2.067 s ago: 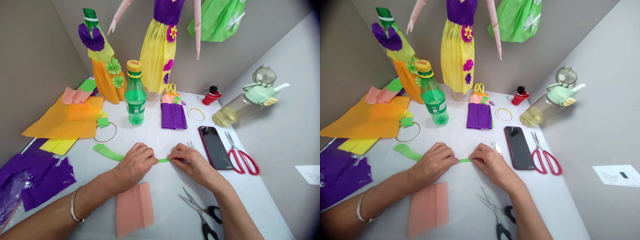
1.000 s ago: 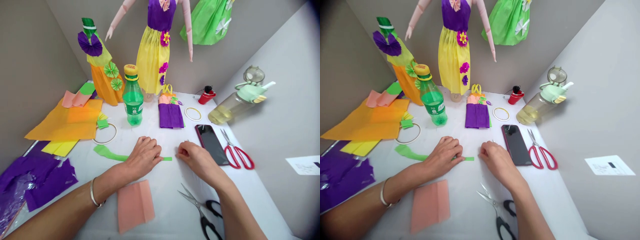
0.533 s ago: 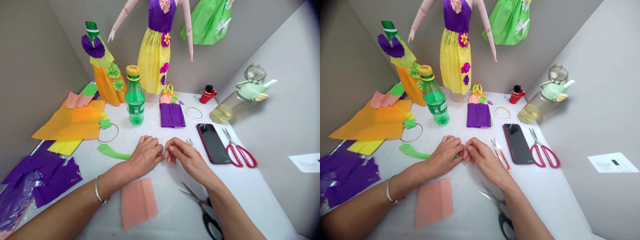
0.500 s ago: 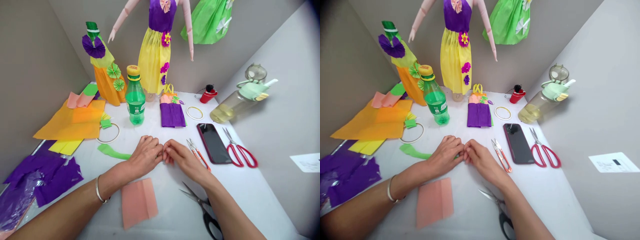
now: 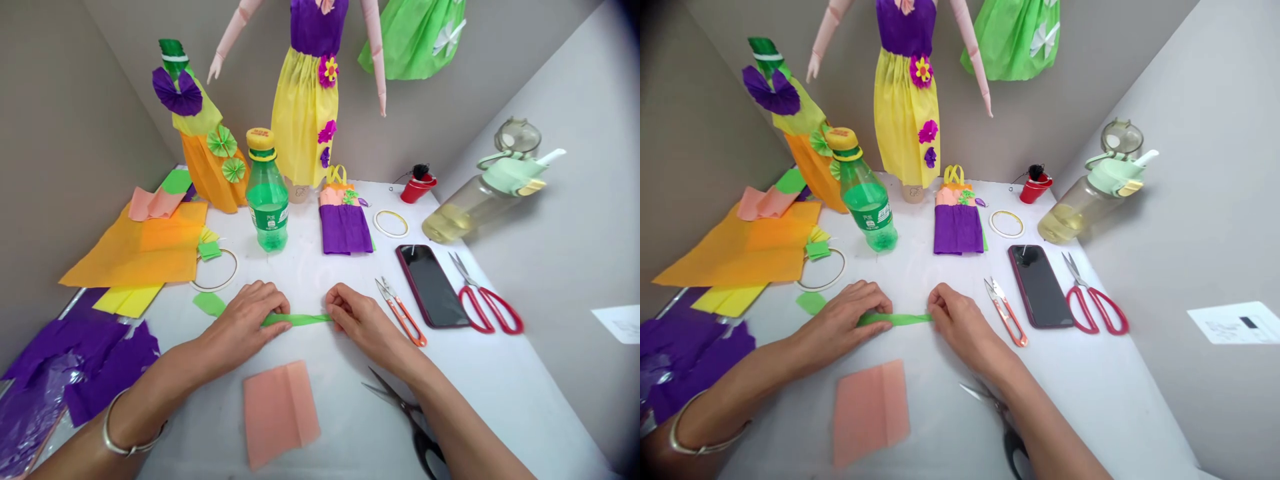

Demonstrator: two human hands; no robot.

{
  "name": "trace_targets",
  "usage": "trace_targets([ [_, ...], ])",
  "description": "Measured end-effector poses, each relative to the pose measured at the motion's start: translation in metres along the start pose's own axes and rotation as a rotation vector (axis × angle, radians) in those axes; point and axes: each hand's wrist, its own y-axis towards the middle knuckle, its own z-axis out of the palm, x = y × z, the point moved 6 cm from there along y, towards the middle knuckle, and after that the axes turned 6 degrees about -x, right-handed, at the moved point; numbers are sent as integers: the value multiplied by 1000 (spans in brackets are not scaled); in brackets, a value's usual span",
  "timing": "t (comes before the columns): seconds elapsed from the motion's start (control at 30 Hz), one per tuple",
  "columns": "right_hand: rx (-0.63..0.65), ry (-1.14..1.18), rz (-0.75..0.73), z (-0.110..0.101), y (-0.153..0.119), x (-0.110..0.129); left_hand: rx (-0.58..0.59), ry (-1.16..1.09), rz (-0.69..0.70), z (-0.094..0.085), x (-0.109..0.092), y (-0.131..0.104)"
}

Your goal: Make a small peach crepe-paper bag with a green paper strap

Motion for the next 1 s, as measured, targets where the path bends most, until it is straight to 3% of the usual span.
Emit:
trace_targets([
  [0.3, -69, -155, -31, 8, 1, 2, -150, -16, 94, 3, -3, -7],
  [0.5, -88, -318, -49, 15, 1, 7, -243, 118, 239, 1, -11, -16],
  [0.67, -91, -436, -60, 19, 0, 9, -254, 215, 321, 1, -13, -20],
  [1.0, -100, -545, -85, 24, 1, 10, -193, 232, 345, -2, -12, -25],
])
